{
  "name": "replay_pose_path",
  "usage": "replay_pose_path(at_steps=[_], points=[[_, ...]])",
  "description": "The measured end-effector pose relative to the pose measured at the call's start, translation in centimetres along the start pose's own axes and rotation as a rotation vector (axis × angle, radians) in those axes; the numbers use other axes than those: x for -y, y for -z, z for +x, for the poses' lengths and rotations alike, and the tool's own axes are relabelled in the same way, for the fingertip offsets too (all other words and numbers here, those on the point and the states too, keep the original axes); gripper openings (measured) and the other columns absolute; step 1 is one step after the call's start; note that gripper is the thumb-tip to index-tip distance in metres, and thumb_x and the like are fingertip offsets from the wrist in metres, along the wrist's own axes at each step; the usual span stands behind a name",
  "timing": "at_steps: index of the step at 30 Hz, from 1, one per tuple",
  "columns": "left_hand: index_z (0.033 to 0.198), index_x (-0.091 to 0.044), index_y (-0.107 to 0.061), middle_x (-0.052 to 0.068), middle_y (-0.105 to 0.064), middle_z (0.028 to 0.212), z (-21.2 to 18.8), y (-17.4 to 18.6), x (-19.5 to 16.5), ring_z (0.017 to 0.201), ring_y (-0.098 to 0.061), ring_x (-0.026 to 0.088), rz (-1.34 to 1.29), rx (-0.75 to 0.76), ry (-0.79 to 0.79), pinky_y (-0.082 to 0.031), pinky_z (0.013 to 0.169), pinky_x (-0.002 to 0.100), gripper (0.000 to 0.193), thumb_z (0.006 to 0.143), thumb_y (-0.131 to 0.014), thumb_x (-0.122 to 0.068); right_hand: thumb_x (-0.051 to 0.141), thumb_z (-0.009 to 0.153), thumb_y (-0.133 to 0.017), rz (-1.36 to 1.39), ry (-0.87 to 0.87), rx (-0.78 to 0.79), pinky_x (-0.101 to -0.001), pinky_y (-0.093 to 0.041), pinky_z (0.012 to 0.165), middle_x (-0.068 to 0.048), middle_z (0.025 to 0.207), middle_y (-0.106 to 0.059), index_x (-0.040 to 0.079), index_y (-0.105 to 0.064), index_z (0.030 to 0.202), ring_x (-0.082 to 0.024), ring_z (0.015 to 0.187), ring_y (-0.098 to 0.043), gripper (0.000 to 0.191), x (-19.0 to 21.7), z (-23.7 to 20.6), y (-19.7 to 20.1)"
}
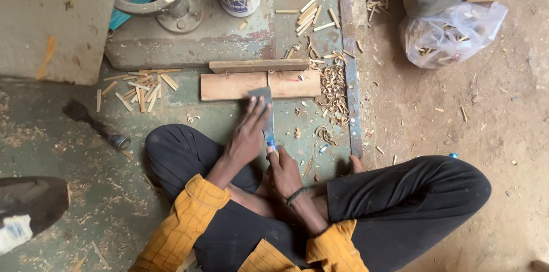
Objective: The person sits cross-legged on the floor and uses a chisel-like blade to shave and trim small wooden pieces resting on a board, occasionally picking up pieces by hand and repositioning them on the board.
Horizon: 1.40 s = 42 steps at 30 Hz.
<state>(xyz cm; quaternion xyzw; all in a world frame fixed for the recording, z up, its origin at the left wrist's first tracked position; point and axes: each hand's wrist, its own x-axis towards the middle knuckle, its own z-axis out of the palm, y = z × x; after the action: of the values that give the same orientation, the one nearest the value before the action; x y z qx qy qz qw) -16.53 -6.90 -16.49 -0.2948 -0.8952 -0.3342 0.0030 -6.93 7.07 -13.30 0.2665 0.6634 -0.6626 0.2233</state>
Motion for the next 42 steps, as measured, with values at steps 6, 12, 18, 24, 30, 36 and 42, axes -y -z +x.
replay_pose_path(at_steps=[6,12,18,24,30,36,42], points=[[0.151,0.004,-0.045,0.029,-0.036,0.161,-0.7,0.1,-0.2,0.153,-0.030,0.046,0.034,0.063,0.009,-0.035,0.122,0.048,0.067,0.085,-0.057,0.005,0.040,0.105,-0.049,-0.111,0.020,-0.017,-0.0361,-0.041,0.041,-0.011,0.054,-0.056,0.002,-0.056,0.094,-0.019,0.042,-0.053,0.040,-0.3,-0.4,0.0],[0.150,0.005,-0.045,0.028,-0.035,0.160,-0.6,-0.7,0.0,0.152,-0.029,0.045,0.066,0.109,0.012,-0.034,0.122,0.050,0.070,0.082,-0.059,0.003,0.040,0.105,-0.049,-0.083,0.022,-0.017,-0.0379,-0.042,0.042,-0.012,0.057,-0.055,0.003,-0.056,0.095,-0.020,0.043,-0.053,0.040,-1.4,0.6,0.4],[0.151,0.004,-0.044,0.027,-0.034,0.162,0.3,-1.1,0.5,0.153,-0.028,0.044,0.159,0.145,0.018,-0.032,0.124,0.050,0.072,0.082,-0.062,0.003,0.041,0.104,-0.047,-0.154,-0.036,-0.015,-0.0398,-0.045,0.043,-0.013,0.055,-0.055,0.002,-0.053,0.097,-0.023,0.043,-0.058,0.041,-1.7,1.8,0.4],[0.149,0.006,-0.044,0.029,-0.033,0.160,1.8,-1.3,0.8,0.152,-0.026,0.046,0.123,0.163,0.060,-0.030,0.124,0.049,0.079,0.075,-0.070,-0.001,0.041,0.107,-0.048,-0.156,0.069,-0.012,-0.0382,-0.047,0.043,-0.011,0.055,-0.056,0.001,-0.056,0.100,-0.021,0.044,-0.057,0.041,-1.6,3.7,0.2],[0.148,0.006,-0.046,0.027,-0.035,0.160,4.7,-1.2,2.7,0.152,-0.028,0.044,0.139,0.170,0.054,-0.027,0.126,0.050,0.082,0.071,-0.075,0.001,0.045,0.104,-0.046,-0.045,-0.149,0.006,-0.0400,-0.044,0.041,-0.010,0.057,-0.053,0.007,-0.060,0.115,-0.021,0.043,-0.052,0.042,-1.0,7.1,0.1],[0.145,0.009,-0.046,0.030,-0.035,0.157,5.2,-0.4,3.4,0.147,-0.030,0.046,0.057,0.129,-0.013,-0.028,0.120,0.051,0.082,0.068,-0.074,0.000,0.044,0.102,-0.048,-0.128,0.175,-0.128,-0.0304,-0.047,0.041,-0.004,0.054,-0.060,0.005,-0.063,0.104,-0.014,0.042,-0.061,0.041,-1.1,7.2,-1.4],[0.149,0.003,-0.051,0.022,-0.053,0.155,2.6,0.8,1.2,0.146,-0.050,0.038,0.055,-0.268,0.052,-0.043,0.121,0.044,0.065,0.085,-0.055,0.012,0.044,0.104,-0.043,0.367,-0.010,0.089,-0.0294,-0.025,0.032,0.001,0.055,-0.042,0.012,-0.048,0.087,-0.011,0.037,-0.033,0.037,-1.0,3.5,0.8]])
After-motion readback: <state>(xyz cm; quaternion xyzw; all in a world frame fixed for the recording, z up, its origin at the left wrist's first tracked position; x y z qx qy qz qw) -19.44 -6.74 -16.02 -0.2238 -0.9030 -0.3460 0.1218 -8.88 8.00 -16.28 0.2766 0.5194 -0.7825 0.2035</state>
